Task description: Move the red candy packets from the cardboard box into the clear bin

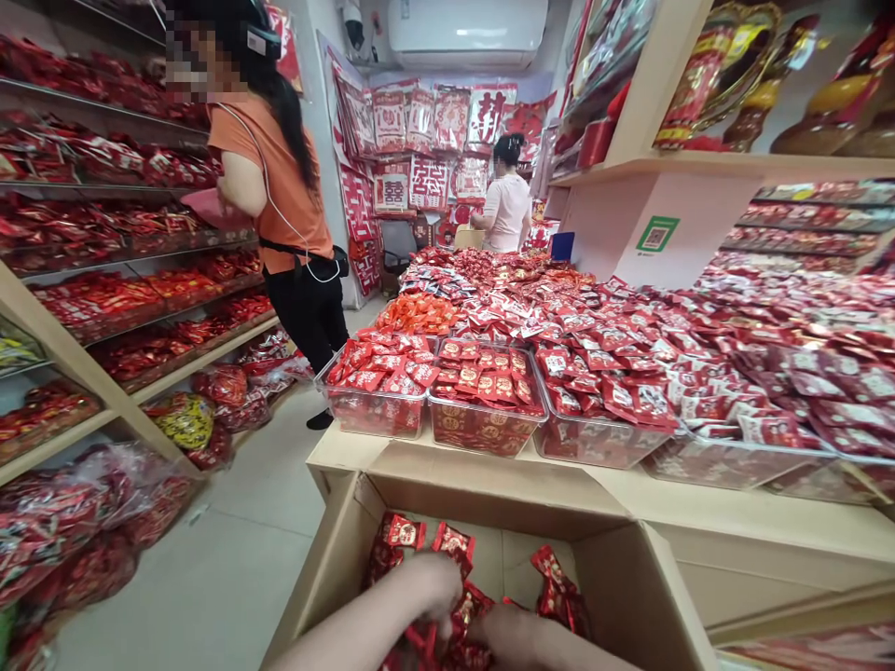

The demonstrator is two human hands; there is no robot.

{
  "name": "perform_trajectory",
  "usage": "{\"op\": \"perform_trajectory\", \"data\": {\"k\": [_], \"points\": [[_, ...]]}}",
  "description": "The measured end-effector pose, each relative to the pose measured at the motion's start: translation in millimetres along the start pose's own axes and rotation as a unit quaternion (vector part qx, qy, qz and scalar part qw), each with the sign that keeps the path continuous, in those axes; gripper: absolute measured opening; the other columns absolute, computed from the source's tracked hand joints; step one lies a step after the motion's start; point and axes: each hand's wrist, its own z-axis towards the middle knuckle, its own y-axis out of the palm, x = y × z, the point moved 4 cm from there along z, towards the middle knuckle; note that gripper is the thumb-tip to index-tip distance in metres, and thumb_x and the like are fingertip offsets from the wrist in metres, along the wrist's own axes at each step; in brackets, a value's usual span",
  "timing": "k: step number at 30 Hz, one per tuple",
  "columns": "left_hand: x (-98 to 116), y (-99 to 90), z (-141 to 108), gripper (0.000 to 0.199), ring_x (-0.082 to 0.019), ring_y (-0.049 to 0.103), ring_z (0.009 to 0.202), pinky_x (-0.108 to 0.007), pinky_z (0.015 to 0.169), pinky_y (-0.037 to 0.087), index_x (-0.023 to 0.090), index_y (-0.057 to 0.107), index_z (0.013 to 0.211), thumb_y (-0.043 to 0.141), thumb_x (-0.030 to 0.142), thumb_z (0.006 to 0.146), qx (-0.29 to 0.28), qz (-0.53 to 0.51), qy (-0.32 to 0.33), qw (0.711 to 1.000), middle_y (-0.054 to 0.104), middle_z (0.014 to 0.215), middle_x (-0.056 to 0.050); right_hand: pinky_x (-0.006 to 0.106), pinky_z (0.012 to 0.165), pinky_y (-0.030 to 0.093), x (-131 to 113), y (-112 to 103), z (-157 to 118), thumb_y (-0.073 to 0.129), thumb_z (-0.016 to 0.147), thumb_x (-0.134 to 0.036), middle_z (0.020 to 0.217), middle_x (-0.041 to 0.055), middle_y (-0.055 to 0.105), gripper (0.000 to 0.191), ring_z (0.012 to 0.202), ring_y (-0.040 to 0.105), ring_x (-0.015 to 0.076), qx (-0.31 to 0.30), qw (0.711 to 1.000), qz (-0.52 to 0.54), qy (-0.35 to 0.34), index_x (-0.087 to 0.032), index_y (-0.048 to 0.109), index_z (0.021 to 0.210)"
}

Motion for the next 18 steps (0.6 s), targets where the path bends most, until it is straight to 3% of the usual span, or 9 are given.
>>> {"op": "perform_trajectory", "data": {"k": [3,5,6,8,10,14,18], "points": [[-14,-49.2,-22,0.016,-0.015,0.049,0.049,-0.026,0.049,0.035,0.020,0.064,0.062,0.066,0.034,0.054,0.124,-0.092,0.010,0.988,0.055,0.051,0.000,0.038,0.065,0.047,9,-24,-4,0.070,0.047,-0.020,0.088,0.0081,0.065,0.050,0.082,0.059,0.0311,-0.050,0.998,0.025,-0.009,-0.023,0.061,0.095],[-19,-67.3,-32,0.027,-0.014,0.050,0.058,-0.023,0.053,0.034,0.020,0.063,0.078,0.054,0.041,0.066,0.169,-0.121,0.022,0.978,0.060,0.066,-0.001,0.036,0.069,0.046,10,-46,-10,0.068,0.052,-0.021,0.091,0.0062,0.063,0.056,0.083,0.058,0.0257,-0.013,0.986,0.166,-0.025,-0.021,0.053,0.105],[-19,-71.7,-34,0.031,-0.013,0.049,0.060,-0.022,0.054,0.034,0.019,0.062,0.081,0.050,0.044,0.069,0.177,-0.137,0.034,0.974,0.060,0.069,-0.001,0.034,0.069,0.047,8,-54,-14,0.065,0.056,-0.023,0.090,0.0043,0.063,0.055,0.081,0.059,0.0216,-0.008,0.962,0.269,-0.048,-0.020,0.049,0.108],[-14,-73.9,-36,0.038,-0.012,0.048,0.060,-0.021,0.053,0.033,0.016,0.060,0.081,0.045,0.049,0.071,0.183,-0.185,0.063,0.964,0.058,0.069,0.000,0.031,0.067,0.048,7,-66,-23,0.061,0.064,-0.028,0.084,0.0026,0.062,0.042,0.076,0.059,0.0162,-0.003,0.894,0.442,-0.073,-0.017,0.048,0.103],[-8,-72.0,-35,0.041,-0.010,0.044,0.055,-0.020,0.049,0.031,0.014,0.059,0.077,0.046,0.052,0.069,0.190,-0.274,0.090,0.939,0.056,0.064,0.001,0.029,0.064,0.049,9,-71,-33,0.059,0.069,-0.033,0.075,0.0021,0.061,0.030,0.070,0.060,0.0139,0.006,0.842,0.535,-0.065,-0.014,0.050,0.092],[0,-67.9,-37,0.041,-0.007,0.037,0.047,-0.019,0.044,0.027,0.012,0.056,0.071,0.052,0.053,0.066,0.201,-0.437,0.097,0.871,0.047,0.055,0.004,0.025,0.056,0.048,13,-79,-48,0.058,0.072,-0.035,0.065,0.0012,0.060,0.026,0.058,0.059,0.0115,0.045,0.816,0.573,-0.056,-0.013,0.051,0.084],[9,-72.0,-44,0.036,-0.007,0.042,0.049,-0.019,0.049,0.033,0.012,0.055,0.075,0.055,0.047,0.067,0.146,-0.562,0.154,0.800,0.051,0.059,0.003,0.022,0.051,0.046,14,-91,-56,0.057,0.073,-0.035,0.064,0.0005,0.060,0.025,0.055,0.058,0.0099,0.082,0.810,0.576,-0.075,-0.014,0.051,0.082]]}}
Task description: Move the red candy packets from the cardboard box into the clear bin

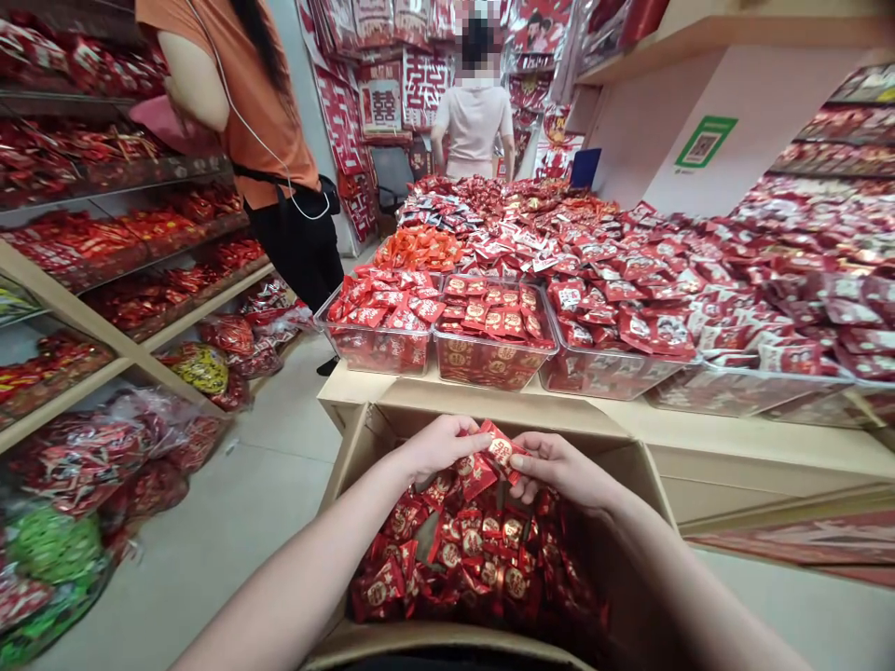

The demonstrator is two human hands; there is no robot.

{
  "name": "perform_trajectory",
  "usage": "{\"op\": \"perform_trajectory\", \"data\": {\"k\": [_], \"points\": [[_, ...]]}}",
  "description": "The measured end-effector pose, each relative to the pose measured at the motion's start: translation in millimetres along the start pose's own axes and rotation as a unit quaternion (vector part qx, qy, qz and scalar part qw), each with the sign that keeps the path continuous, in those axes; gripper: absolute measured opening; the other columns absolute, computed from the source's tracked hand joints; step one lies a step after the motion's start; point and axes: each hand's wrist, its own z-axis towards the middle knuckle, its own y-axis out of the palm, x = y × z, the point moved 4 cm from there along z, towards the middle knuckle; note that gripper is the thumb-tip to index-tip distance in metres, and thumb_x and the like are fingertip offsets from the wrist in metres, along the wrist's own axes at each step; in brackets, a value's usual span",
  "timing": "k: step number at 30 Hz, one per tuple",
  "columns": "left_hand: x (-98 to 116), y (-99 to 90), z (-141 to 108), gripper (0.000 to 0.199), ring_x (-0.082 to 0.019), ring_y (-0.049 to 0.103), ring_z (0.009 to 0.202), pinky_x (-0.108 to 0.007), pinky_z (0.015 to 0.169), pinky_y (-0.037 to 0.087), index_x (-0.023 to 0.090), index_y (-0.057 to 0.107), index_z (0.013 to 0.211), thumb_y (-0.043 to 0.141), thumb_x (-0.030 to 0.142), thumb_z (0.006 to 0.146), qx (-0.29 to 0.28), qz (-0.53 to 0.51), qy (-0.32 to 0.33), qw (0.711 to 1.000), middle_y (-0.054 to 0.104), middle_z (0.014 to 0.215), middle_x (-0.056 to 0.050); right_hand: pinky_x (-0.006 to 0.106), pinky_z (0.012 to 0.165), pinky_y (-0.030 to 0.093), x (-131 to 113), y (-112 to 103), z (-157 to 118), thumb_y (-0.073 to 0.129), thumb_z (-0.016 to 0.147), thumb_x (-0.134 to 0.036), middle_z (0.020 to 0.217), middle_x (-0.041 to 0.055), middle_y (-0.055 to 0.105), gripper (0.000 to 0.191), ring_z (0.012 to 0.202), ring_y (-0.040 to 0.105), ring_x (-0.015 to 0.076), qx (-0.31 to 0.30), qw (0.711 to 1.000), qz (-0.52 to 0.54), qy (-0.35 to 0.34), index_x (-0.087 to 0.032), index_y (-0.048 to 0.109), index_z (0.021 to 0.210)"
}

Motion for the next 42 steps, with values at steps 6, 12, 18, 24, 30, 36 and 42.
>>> {"op": "perform_trajectory", "data": {"k": [6,12,18,24,30,36,42], "points": [[13,0.9,-4,0.034,-0.010,0.050,0.058,-0.022,0.058,0.038,0.011,0.059,0.077,0.058,0.043,0.067,0.007,0.005,0.048,0.999,0.059,0.066,-0.001,0.022,0.048,0.045,-6,-6,0,0.055,0.073,-0.041,0.072,0.0017,0.059,0.028,0.058,0.058,0.0111,0.016,1.000,-0.015,-0.020,-0.015,0.051,0.081],[10,4.8,-5,0.040,-0.014,0.054,0.069,-0.024,0.064,0.040,0.011,0.060,0.092,0.061,0.041,0.065,0.023,-0.024,0.059,0.998,0.063,0.081,-0.005,0.022,0.048,0.042,-3,-6,7,0.051,0.074,-0.045,0.069,0.0022,0.059,0.031,0.057,0.056,0.0109,0.070,0.995,-0.037,-0.068,-0.015,0.052,0.079],[8,9.0,-3,0.040,-0.012,0.053,0.058,-0.023,0.056,0.040,0.009,0.062,0.082,0.050,0.046,0.073,0.016,-0.047,0.057,0.997,0.063,0.068,-0.005,0.023,0.048,0.041,-1,1,11,0.054,0.071,-0.047,0.063,0.0018,0.061,0.032,0.053,0.055,0.0108,0.085,0.993,-0.053,-0.070,-0.015,0.051,0.073],[4,6.9,1,0.039,-0.010,0.050,0.051,-0.021,0.050,0.037,0.009,0.061,0.078,0.055,0.047,0.069,0.046,-0.034,0.033,0.998,0.059,0.060,-0.002,0.024,0.049,0.041,-5,6,11,0.046,0.075,-0.050,0.058,0.0005,0.059,0.036,0.050,0.053,0.0103,0.102,0.991,-0.052,-0.074,-0.015,0.053,0.073],[9,9.2,-2,0.039,-0.008,0.047,0.047,-0.019,0.048,0.037,0.010,0.062,0.075,0.053,0.047,0.071,0.051,-0.060,0.039,0.996,0.057,0.055,0.000,0.025,0.051,0.042,-4,5,11,0.046,0.076,-0.048,0.056,-0.0001,0.057,0.035,0.051,0.053,0.0114,0.103,0.985,-0.095,-0.101,-0.015,0.056,0.074],[2,6.8,-1,0.038,-0.009,0.048,0.046,-0.020,0.046,0.035,0.010,0.062,0.071,0.055,0.047,0.069,0.085,-0.073,0.031,0.993,0.058,0.053,-0.001,0.027,0.053,0.046,-2,3,9,0.042,0.079,-0.046,0.065,0.0030,0.061,0.034,0.057,0.056,0.0146,0.138,0.963,-0.196,-0.126,-0.017,0.057,0.086],[-4,7.2,0,0.040,-0.010,0.048,0.047,-0.022,0.048,0.036,0.009,0.063,0.073,0.056,0.048,0.068,0.117,-0.170,-0.015,0.978,0.060,0.056,-0.003,0.037,0.080,0.045,-27,13,-13,0.051,0.077,-0.023,0.113,0.0115,0.050,0.033,0.100,0.049,0.0224,0.172,0.760,-0.514,-0.358,-0.022,0.048,0.110]]}}
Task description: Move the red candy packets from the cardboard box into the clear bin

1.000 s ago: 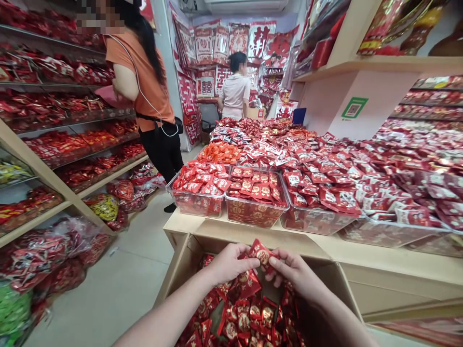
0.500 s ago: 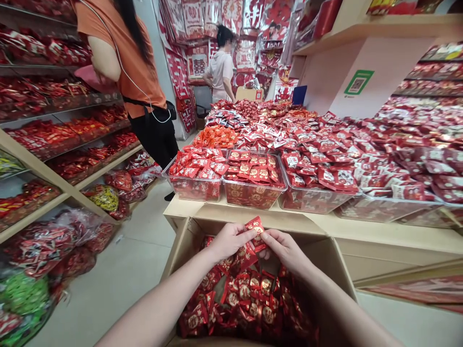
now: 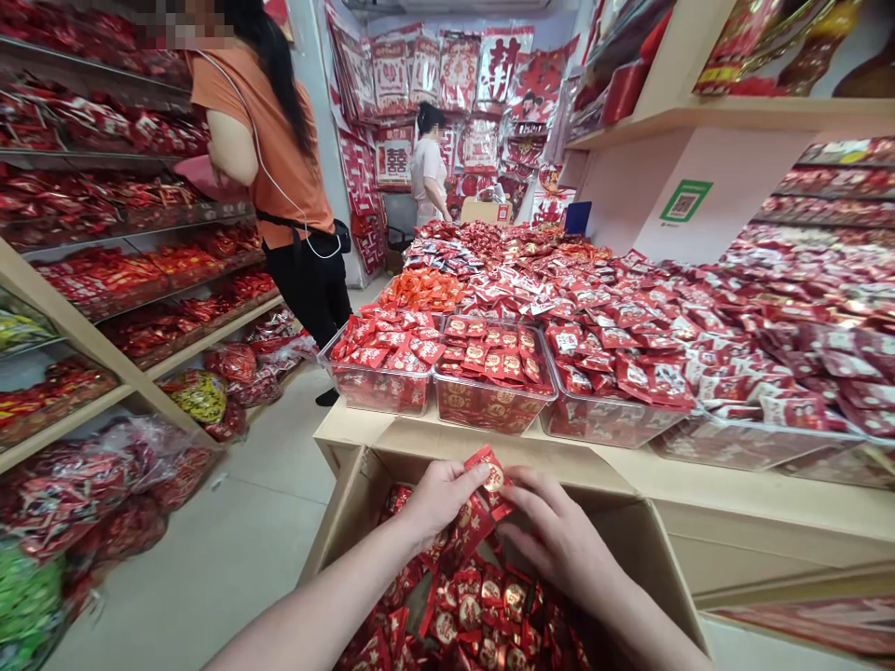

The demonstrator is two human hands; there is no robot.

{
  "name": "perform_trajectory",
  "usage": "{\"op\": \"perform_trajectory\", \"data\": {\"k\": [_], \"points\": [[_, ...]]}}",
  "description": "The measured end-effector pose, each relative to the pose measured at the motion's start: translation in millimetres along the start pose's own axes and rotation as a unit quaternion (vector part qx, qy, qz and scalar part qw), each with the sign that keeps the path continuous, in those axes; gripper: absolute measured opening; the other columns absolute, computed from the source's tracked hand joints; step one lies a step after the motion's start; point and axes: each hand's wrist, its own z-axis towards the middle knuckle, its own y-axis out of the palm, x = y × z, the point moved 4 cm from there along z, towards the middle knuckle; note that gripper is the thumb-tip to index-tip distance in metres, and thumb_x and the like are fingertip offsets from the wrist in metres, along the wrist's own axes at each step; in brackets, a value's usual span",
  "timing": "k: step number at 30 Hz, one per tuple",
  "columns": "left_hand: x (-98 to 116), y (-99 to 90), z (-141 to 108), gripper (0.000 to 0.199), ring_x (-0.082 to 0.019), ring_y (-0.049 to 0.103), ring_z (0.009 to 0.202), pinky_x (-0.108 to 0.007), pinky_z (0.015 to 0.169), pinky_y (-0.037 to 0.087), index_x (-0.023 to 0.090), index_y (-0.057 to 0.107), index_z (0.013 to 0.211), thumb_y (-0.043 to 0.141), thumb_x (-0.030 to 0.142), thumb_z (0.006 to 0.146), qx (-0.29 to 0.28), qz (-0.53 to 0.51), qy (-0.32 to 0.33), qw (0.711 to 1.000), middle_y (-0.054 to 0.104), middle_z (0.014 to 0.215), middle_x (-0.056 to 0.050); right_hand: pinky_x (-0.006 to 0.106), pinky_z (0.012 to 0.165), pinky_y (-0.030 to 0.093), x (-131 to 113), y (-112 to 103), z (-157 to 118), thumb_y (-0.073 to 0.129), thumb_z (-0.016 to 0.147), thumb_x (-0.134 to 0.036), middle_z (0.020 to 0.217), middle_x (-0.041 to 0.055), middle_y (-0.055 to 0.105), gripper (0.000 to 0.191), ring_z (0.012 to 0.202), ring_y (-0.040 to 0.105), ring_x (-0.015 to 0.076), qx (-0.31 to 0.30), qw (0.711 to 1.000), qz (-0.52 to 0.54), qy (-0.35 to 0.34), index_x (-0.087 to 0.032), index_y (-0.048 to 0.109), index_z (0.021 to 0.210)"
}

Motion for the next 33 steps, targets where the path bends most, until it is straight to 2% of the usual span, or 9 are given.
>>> {"op": "perform_trajectory", "data": {"k": [4,8,10,13,16,19,21,26,33], "points": [[2,4.9,-4,0.039,-0.008,0.048,0.047,-0.020,0.048,0.034,0.009,0.062,0.070,0.059,0.047,0.066,-0.021,-0.022,-0.022,0.999,0.060,0.057,-0.003,0.035,0.073,0.047,-10,-4,-3,0.044,0.081,-0.013,0.097,0.0097,0.059,0.029,0.087,0.053,0.0202,-0.019,0.992,-0.076,-0.102,-0.020,0.050,0.108],[7,5.5,-7,0.043,-0.008,0.046,0.044,-0.020,0.045,0.032,0.010,0.060,0.069,0.054,0.053,0.066,-0.020,-0.005,-0.010,1.000,0.058,0.050,-0.002,0.031,0.069,0.047,-6,-17,-2,0.047,0.078,-0.010,0.090,0.0084,0.059,0.029,0.082,0.054,0.0179,0.042,0.991,-0.082,-0.102,-0.021,0.050,0.104],[9,3.7,-7,0.046,-0.007,0.043,0.039,-0.019,0.042,0.029,0.010,0.059,0.069,0.052,0.056,0.066,-0.008,0.013,-0.010,1.000,0.056,0.045,0.000,0.030,0.069,0.047,4,-31,11,0.049,0.076,-0.009,0.089,0.0083,0.058,0.027,0.083,0.054,0.0173,0.092,0.987,-0.094,-0.089,-0.021,0.050,0.100],[7,1.7,-7,0.049,-0.007,0.040,0.035,-0.018,0.039,0.025,0.011,0.058,0.072,0.050,0.059,0.066,0.004,0.021,-0.018,1.000,0.055,0.043,0.001,0.029,0.074,0.045,28,-54,55,0.049,0.077,-0.013,0.092,0.0089,0.056,0.016,0.087,0.053,0.0175,0.126,0.978,-0.142,-0.084,-0.019,0.052,0.092],[5,2.3,-7,0.050,-0.007,0.041,0.036,-0.019,0.041,0.027,0.011,0.059,0.073,0.049,0.059,0.065,0.001,0.033,-0.012,0.999,0.056,0.045,0.000,0.027,0.071,0.043,62,-63,119,0.042,0.082,-0.021,0.090,0.0088,0.056,0.012,0.083,0.053,0.0168,0.084,0.964,-0.247,-0.046,-0.017,0.053,0.085],[1,2.3,-7,0.052,-0.008,0.042,0.037,-0.019,0.041,0.026,0.011,0.059,0.073,0.047,0.060,0.066,0.007,0.060,-0.006,0.998,0.056,0.045,-0.001,0.024,0.064,0.040,93,-53,174,0.036,0.084,-0.023,0.085,0.0083,0.055,0.019,0.078,0.052,0.0165,0.001,0.931,-0.364,-0.002,-0.016,0.053,0.080],[-2,1.3,-7,0.054,-0.008,0.042,0.038,-0.020,0.041,0.025,0.011,0.059,0.073,0.044,0.061,0.067,0.018,0.082,-0.007,0.996,0.057,0.046,-0.001,0.023,0.060,0.038,105,-43,196,0.037,0.083,-0.022,0.083,0.0079,0.055,0.018,0.076,0.052,0.0167,-0.027,0.917,-0.397,0.001,-0.016,0.053,0.078],[-12,1.3,-4,0.056,-0.009,0.043,0.039,-0.020,0.043,0.026,0.010,0.061,0.076,0.042,0.063,0.067,0.010,0.117,0.002,0.993,0.057,0.047,-0.001,0.023,0.055,0.035,116,-20,208,0.037,0.083,-0.020,0.080,0.0083,0.055,0.017,0.072,0.052,0.0167,-0.063,0.914,-0.401,-0.016,-0.016,0.053,0.077],[-9,5.2,-5,0.050,-0.009,0.045,0.041,-0.020,0.041,0.025,0.011,0.061,0.076,0.044,0.058,0.070,-0.012,0.108,-0.005,0.994,0.057,0.048,-0.001,0.023,0.071,0.038,129,-15,207,0.038,0.080,-0.014,0.085,0.0087,0.055,0.017,0.083,0.052,0.0160,-0.119,0.921,-0.370,-0.007,-0.014,0.055,0.083]]}}
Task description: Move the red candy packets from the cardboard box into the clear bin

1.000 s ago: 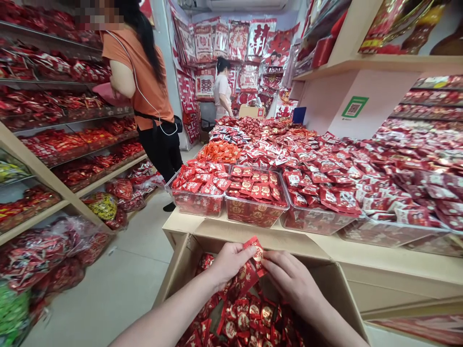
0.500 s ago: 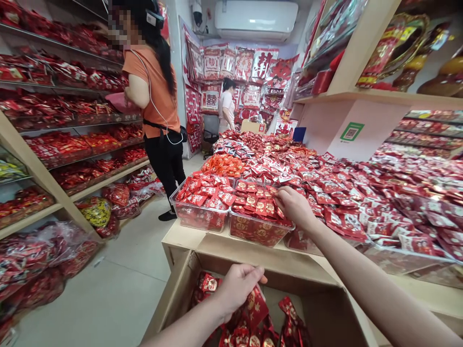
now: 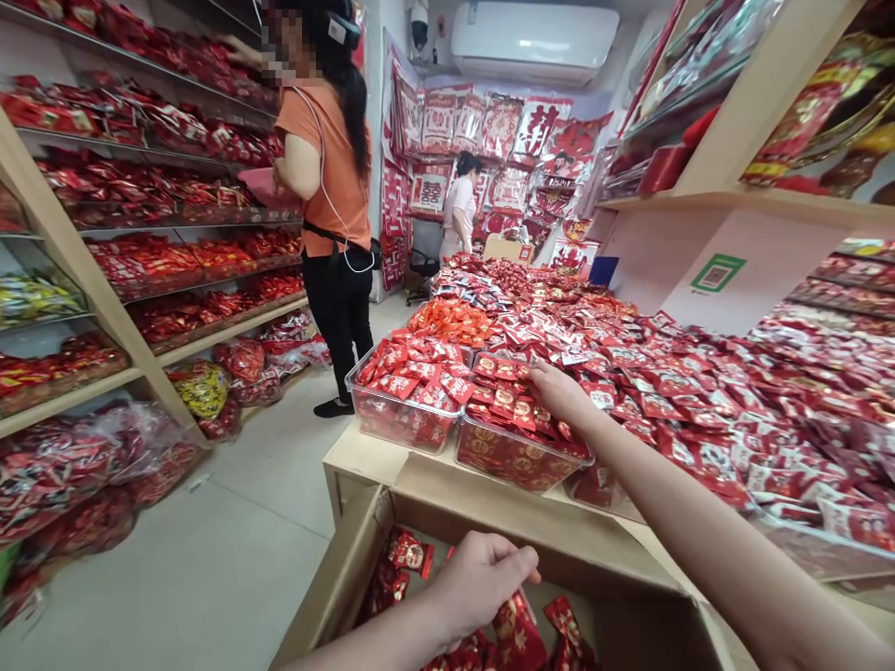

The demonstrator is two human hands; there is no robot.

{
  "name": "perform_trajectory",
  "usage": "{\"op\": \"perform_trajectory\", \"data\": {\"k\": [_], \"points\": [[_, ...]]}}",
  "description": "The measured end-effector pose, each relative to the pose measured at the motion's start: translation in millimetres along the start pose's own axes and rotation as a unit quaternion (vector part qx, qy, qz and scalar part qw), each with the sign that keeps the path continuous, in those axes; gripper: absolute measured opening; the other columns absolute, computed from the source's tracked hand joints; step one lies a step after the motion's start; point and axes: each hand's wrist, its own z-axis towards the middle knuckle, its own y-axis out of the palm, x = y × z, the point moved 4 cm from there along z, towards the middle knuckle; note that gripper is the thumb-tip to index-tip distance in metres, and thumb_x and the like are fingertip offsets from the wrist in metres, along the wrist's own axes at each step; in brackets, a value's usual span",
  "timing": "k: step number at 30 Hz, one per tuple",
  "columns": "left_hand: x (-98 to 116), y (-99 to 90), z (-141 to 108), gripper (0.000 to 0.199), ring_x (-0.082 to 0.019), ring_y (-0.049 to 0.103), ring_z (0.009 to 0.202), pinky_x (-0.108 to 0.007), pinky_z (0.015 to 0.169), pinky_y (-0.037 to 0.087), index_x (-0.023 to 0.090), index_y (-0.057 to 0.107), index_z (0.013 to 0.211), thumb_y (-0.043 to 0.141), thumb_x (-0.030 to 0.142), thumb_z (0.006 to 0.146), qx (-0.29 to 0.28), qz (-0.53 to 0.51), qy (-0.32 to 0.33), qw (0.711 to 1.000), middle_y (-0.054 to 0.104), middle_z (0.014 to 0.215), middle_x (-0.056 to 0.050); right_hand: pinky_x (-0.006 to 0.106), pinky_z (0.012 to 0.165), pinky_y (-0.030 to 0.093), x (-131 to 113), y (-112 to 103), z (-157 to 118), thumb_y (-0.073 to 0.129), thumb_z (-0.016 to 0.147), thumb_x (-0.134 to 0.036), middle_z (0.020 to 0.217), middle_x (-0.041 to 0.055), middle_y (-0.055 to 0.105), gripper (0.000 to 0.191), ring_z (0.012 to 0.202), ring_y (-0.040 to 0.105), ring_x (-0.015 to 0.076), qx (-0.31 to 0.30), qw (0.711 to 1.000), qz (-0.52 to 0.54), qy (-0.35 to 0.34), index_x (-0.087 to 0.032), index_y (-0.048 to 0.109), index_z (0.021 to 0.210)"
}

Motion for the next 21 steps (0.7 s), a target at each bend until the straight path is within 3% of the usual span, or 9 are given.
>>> {"op": "perform_trajectory", "data": {"k": [5,11,17,21], "points": [[3,-2.9,1,0.046,-0.009,0.045,0.040,-0.020,0.041,0.025,0.011,0.061,0.076,0.045,0.054,0.071,0.011,0.007,0.012,1.000,0.057,0.048,-0.001,0.023,0.076,0.037,2,0,1,0.042,0.074,-0.007,0.089,0.0100,0.056,0.021,0.087,0.052,0.0166,-0.014,0.999,0.028,0.009,-0.013,0.057,0.088],[0,-5.5,3,0.046,-0.009,0.046,0.040,-0.020,0.042,0.025,0.012,0.062,0.076,0.043,0.053,0.073,0.028,0.021,0.030,0.999,0.058,0.048,-0.002,0.023,0.075,0.037,5,-1,-4,0.041,0.074,-0.010,0.085,0.0096,0.059,0.019,0.083,0.054,0.0165,-0.010,0.997,0.058,0.043,-0.013,0.059,0.080],[3,-4.9,4,0.043,-0.010,0.045,0.038,-0.020,0.042,0.028,0.011,0.060,0.072,0.047,0.053,0.070,0.032,-0.021,0.016,0.999,0.056,0.045,-0.001,0.026,0.079,0.037,18,-2,11,0.036,0.076,-0.013,0.099,0.0127,0.061,0.032,0.092,0.054,0.0198,0.010,0.989,0.081,0.125,-0.011,0.054,0.103],[4,-3.1,4,0.043,-0.010,0.047,0.038,-0.020,0.043,0.031,0.011,0.059,0.070,0.050,0.053,0.068,0.026,-0.059,0.006,0.998,0.055,0.042,-0.001,0.024,0.076,0.039,17,2,24,0.039,0.077,-0.018,0.098,0.0087,0.063,0.030,0.089,0.057,0.0185,-0.016,0.985,0.115,0.130,-0.016,0.057,0.101]]}}
